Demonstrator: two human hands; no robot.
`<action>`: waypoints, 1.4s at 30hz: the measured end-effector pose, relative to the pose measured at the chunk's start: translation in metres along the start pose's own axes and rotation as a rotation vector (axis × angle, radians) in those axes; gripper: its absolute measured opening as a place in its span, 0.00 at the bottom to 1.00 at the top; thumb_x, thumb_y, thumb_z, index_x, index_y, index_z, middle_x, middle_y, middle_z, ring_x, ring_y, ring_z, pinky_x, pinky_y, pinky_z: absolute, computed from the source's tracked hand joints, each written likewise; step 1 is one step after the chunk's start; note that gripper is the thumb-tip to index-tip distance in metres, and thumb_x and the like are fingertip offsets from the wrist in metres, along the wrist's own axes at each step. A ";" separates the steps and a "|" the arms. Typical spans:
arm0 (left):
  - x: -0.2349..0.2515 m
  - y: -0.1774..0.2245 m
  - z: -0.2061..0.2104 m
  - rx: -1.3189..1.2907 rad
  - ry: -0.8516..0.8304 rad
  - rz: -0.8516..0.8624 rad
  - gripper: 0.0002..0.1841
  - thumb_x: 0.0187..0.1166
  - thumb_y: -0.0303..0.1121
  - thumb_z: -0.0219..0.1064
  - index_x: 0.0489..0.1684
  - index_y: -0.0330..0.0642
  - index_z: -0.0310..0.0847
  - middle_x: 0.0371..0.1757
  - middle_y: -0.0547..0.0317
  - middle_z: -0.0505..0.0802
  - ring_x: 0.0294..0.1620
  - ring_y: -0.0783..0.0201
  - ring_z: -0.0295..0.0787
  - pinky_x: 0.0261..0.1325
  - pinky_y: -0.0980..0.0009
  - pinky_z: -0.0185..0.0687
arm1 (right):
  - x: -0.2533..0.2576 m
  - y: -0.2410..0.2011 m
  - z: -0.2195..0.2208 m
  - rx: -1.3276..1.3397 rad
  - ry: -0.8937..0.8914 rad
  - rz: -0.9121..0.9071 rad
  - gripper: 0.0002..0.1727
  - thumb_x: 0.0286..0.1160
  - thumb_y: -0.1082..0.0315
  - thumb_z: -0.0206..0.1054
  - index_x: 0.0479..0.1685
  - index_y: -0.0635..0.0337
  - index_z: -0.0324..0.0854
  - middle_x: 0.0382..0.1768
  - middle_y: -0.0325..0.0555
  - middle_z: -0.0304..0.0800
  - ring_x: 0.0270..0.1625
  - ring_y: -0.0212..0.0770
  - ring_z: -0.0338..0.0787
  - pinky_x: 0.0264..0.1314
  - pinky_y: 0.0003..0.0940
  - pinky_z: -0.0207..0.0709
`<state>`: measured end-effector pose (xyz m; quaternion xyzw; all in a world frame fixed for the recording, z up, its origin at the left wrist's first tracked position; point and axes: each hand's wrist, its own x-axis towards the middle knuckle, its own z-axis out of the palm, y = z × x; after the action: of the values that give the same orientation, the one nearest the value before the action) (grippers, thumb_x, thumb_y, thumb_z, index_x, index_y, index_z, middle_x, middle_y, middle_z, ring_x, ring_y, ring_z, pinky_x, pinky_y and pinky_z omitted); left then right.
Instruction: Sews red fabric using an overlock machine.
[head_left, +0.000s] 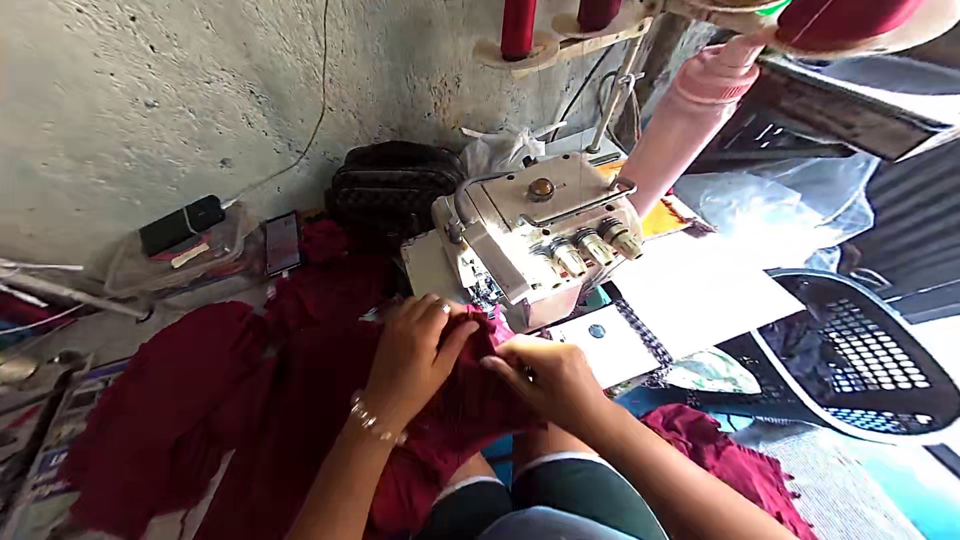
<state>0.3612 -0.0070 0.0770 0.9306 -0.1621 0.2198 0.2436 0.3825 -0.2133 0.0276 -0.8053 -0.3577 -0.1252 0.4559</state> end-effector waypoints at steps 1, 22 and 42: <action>0.002 -0.006 0.019 0.014 -0.034 -0.011 0.16 0.83 0.41 0.64 0.39 0.36 0.91 0.40 0.50 0.94 0.45 0.52 0.92 0.54 0.54 0.84 | -0.005 0.012 0.004 0.005 -0.023 0.072 0.16 0.81 0.56 0.65 0.33 0.58 0.89 0.25 0.43 0.90 0.26 0.38 0.88 0.27 0.41 0.80; -0.015 0.013 0.051 -0.214 0.026 -0.166 0.11 0.75 0.45 0.69 0.33 0.47 0.90 0.43 0.62 0.95 0.56 0.66 0.87 0.72 0.54 0.60 | 0.004 0.038 -0.010 0.691 0.003 0.399 0.06 0.75 0.70 0.68 0.33 0.61 0.88 0.40 0.30 0.88 0.40 0.13 0.83 0.44 0.10 0.77; -0.012 0.017 0.056 -0.197 0.118 -0.255 0.09 0.75 0.42 0.64 0.29 0.50 0.86 0.34 0.68 0.91 0.50 0.72 0.85 0.76 0.48 0.50 | -0.003 0.036 -0.003 0.419 0.110 0.154 0.13 0.80 0.63 0.67 0.36 0.65 0.90 0.34 0.37 0.92 0.33 0.13 0.79 0.38 0.08 0.71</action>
<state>0.3625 -0.0479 0.0330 0.9008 -0.0489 0.2244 0.3686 0.4063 -0.2289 0.0044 -0.7100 -0.2879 -0.0567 0.6402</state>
